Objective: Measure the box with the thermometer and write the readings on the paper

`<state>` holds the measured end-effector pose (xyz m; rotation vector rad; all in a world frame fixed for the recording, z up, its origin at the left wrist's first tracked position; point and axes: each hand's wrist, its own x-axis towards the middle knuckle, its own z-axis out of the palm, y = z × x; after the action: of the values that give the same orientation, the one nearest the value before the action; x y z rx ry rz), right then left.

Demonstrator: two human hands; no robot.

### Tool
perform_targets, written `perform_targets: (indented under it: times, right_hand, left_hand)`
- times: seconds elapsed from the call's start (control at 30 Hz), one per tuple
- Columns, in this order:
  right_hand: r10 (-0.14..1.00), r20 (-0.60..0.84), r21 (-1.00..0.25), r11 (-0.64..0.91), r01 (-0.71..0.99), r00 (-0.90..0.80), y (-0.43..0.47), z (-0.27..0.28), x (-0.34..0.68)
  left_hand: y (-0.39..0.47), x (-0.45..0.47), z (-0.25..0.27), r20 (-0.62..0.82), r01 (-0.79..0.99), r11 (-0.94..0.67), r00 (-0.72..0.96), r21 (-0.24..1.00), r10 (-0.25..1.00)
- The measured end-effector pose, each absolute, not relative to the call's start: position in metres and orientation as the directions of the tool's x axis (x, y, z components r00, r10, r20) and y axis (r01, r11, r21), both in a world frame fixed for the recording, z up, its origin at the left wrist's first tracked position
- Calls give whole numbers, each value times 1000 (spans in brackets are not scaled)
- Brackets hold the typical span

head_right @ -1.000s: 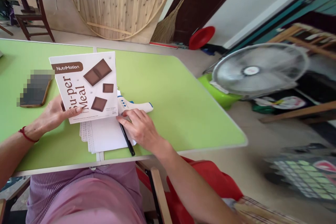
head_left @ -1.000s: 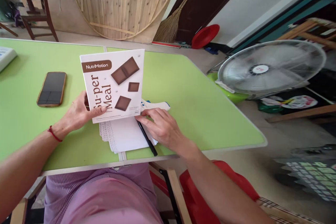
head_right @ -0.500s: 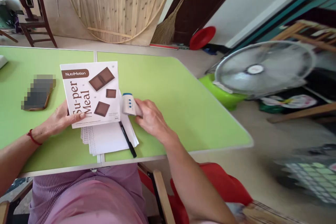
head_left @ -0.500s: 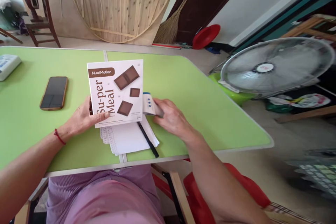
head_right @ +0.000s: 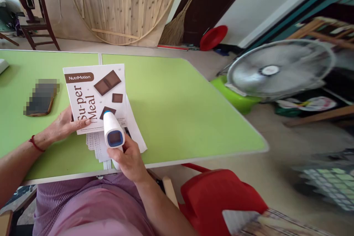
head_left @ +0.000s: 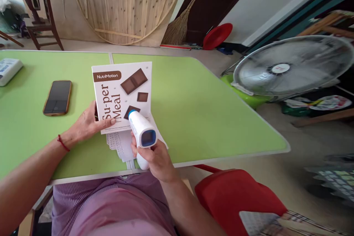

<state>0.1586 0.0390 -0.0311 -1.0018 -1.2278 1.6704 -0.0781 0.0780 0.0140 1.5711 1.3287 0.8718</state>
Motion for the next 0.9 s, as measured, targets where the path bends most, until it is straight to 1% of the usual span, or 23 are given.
perform_targets:
  times: [0.07,0.17,0.33,0.47,0.6,0.7,0.9]
  right_hand:
    - [935,-144,-974,-192,-121,-323,42,-39,159]
    - [930,-156,-976,-197,-92,-332,43,-41,162]
    - [943,-153,-977,-188,-95,-295,39,-42,160]
    - [944,-126,-981,-164,-104,-304,39,-45,159]
    - [955,-88,-991,-111,-69,-284,39,-45,159]
    - [953,-104,-989,-130,-73,-284,38,-44,160]
    - [950,-119,-985,-148,-82,-289,37,-43,160]
  left_hand:
    - [79,-78,14,-34,380,-35,173,924,984]
    - [80,-80,13,-48,407,-17,150,913,987]
    - [80,-81,13,-47,391,-22,166,920,985]
    - [80,-82,13,-46,414,-23,156,910,987]
    - [80,-81,14,-48,402,-26,172,915,984]
    - [80,-80,15,-39,394,-34,175,919,984]
    - [79,-81,16,-59,440,-13,148,898,987]
